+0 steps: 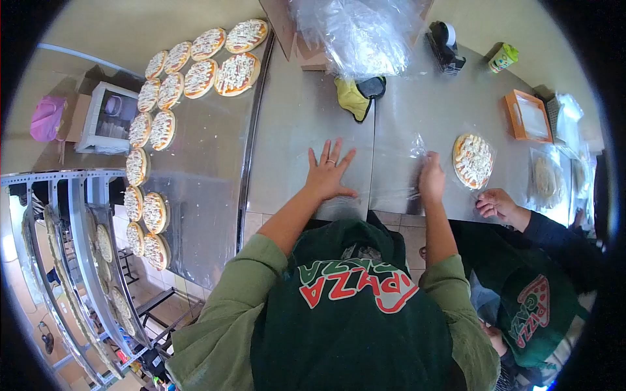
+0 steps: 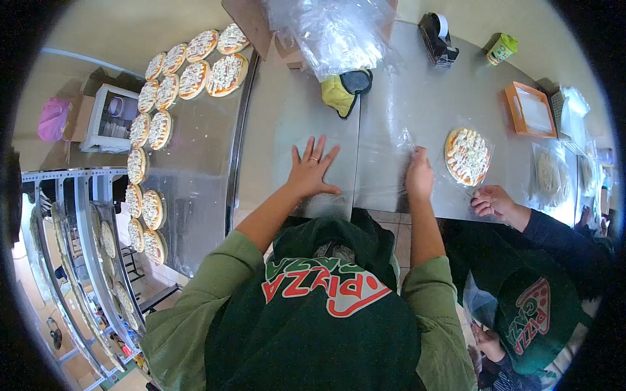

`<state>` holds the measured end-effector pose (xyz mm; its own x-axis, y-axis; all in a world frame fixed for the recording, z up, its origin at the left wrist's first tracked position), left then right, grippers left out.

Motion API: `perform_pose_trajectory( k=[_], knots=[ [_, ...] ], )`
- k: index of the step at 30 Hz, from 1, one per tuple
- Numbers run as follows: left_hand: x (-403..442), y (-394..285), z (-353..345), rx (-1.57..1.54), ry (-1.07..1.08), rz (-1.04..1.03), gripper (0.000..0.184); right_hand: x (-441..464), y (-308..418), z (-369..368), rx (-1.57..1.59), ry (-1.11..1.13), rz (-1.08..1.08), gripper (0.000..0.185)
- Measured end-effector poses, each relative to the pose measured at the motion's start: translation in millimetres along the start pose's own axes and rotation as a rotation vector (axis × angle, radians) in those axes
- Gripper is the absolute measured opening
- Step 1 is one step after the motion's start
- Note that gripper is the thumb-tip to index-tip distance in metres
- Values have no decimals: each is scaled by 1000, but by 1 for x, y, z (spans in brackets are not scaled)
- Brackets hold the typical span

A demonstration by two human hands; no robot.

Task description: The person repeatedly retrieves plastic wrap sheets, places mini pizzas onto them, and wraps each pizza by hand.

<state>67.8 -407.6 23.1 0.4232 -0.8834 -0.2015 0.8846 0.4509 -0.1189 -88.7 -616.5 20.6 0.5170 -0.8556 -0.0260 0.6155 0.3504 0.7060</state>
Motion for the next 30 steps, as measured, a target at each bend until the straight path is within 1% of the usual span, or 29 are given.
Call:
perform_pose_trajectory(
  k=[2,5,6,8,11,12,14,15,17,19,20,21,22,23,24,25,27,30],
  knots=[
    [-1,10,8,105,114,44,95,5,-18,9,-71,29,-48,22],
    [-3,12,19,5,43,17,97,-8,37,27,-343,-239,282,29],
    [-4,15,13,-17,-52,-34,100,-10,48,20,-356,-146,350,32],
    [-11,26,-23,-63,-238,-137,106,-21,65,3,-382,47,477,38],
    [-29,42,-51,-301,-190,-192,105,-57,89,-33,-134,448,533,42],
    [-36,47,-42,-235,-159,-139,102,-58,86,-32,-243,430,468,52],
    [-56,59,-3,-100,-90,-9,96,-56,69,-25,-448,401,354,71],
    [-59,66,4,-75,-75,-10,94,-52,64,-28,-536,388,318,81],
    [-70,83,7,-24,-25,24,89,-48,62,-32,-502,500,253,91],
    [-103,140,31,-278,-323,328,81,-38,49,-35,-356,532,413,82],
    [-126,169,40,-396,-487,466,78,-34,50,-37,-330,521,405,78],
    [-165,214,23,-514,-723,759,75,-31,50,-36,-307,506,388,73],
    [-212,253,1,-628,-967,1037,72,-29,41,-34,-308,438,426,68],
    [-264,267,23,-968,-1262,1353,58,-27,33,-33,-310,361,453,63],
    [-295,302,-32,-1591,-1743,1223,50,-28,32,-37,-303,345,441,61],
    [-341,314,-24,-1621,-1613,1631,51,-28,32,-39,-299,326,424,58],
    [-400,364,-79,-1620,-1807,1710,59,-28,32,-40,-285,307,411,54],
    [-412,383,-63,-1994,-1919,1565,70,-20,25,-39,-271,306,404,51]
  ],
)
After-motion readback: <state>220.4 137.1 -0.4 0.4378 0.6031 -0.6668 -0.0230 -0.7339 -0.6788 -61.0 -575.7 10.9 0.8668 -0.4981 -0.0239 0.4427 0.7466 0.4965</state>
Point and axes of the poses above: each hand's wrist, its own x-axis towards the middle knuckle, its own z-axis out of the back of the hand, y = z × x, the point moved 7 cm from there along x, towards the middle knuckle, and after that the axes turned 12 degrees about x, right-handed, at the moved point
